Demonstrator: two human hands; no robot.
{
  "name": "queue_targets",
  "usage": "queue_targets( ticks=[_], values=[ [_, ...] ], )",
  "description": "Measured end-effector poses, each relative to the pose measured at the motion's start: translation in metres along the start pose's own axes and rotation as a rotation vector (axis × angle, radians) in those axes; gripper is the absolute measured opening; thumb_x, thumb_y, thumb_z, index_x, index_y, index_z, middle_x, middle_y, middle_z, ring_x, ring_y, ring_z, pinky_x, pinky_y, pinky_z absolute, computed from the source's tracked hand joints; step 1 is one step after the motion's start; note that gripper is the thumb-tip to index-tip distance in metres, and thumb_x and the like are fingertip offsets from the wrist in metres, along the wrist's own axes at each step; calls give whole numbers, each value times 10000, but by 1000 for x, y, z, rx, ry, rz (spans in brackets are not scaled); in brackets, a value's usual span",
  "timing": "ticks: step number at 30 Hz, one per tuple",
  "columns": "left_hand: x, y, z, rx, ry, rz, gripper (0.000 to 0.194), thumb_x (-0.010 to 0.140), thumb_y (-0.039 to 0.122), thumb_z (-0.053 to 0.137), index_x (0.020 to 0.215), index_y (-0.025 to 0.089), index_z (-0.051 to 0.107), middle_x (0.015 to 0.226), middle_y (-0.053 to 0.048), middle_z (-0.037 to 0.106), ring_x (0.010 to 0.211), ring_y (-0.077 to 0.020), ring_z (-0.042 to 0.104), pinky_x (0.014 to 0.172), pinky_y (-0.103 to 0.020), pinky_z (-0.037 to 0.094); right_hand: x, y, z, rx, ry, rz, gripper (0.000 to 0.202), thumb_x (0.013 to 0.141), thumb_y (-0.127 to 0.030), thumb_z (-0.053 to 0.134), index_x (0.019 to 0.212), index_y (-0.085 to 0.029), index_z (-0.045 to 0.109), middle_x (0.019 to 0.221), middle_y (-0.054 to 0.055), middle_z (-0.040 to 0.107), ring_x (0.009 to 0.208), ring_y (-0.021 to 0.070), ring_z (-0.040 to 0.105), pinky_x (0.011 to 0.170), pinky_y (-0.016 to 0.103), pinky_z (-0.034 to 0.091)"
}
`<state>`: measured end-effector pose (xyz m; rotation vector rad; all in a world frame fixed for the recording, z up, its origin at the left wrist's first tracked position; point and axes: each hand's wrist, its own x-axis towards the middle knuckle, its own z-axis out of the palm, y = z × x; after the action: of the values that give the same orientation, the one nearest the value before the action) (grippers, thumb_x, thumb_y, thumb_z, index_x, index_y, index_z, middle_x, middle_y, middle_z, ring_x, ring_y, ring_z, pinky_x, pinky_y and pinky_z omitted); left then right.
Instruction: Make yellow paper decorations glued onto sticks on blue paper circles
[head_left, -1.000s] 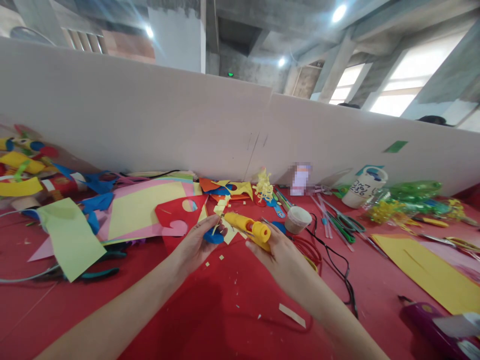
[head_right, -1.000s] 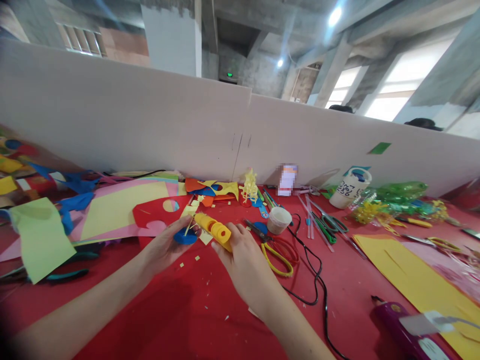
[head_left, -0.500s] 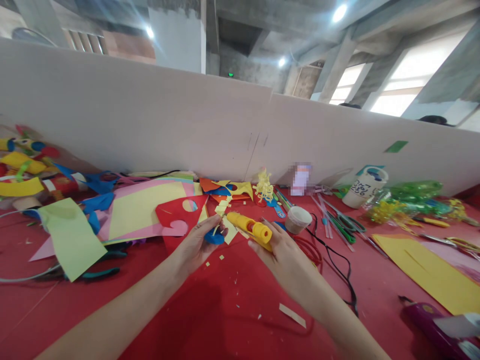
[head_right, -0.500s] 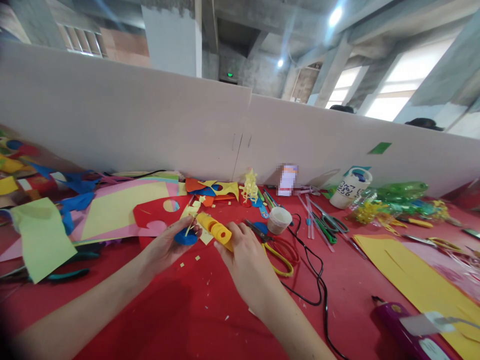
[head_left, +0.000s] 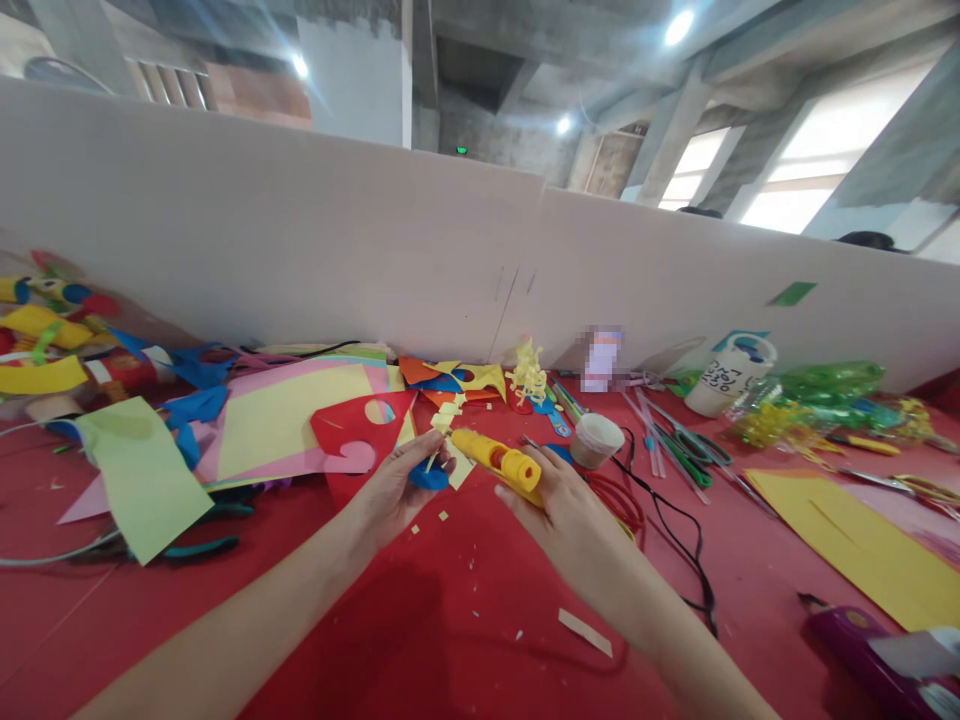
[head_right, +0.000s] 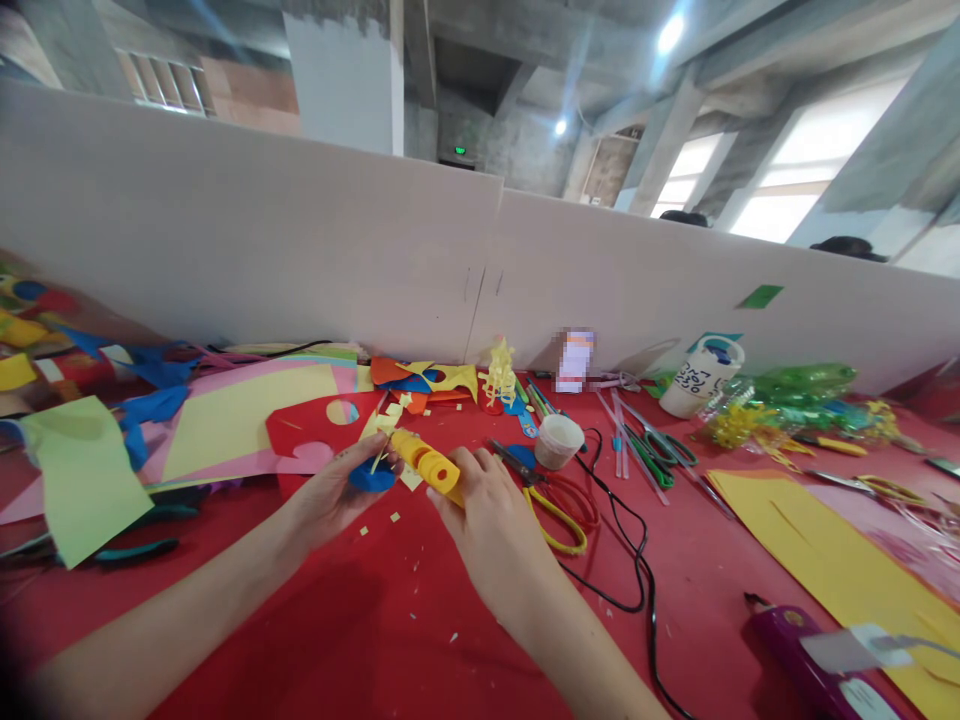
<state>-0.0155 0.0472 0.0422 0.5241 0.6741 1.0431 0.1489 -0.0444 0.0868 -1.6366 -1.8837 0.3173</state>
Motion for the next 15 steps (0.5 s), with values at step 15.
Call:
queue_targets(
  ticks=[15],
  values=[
    [0, 1, -3, -35, -51, 9, 71, 684, 137, 702, 692, 99, 643, 649, -18, 588, 631, -94, 567, 648, -204, 521, 1, 7, -22, 77, 32, -15, 139, 845, -296, 472, 938, -216, 539, 904, 59, 591, 877, 237, 565, 772, 402, 462]
  ],
)
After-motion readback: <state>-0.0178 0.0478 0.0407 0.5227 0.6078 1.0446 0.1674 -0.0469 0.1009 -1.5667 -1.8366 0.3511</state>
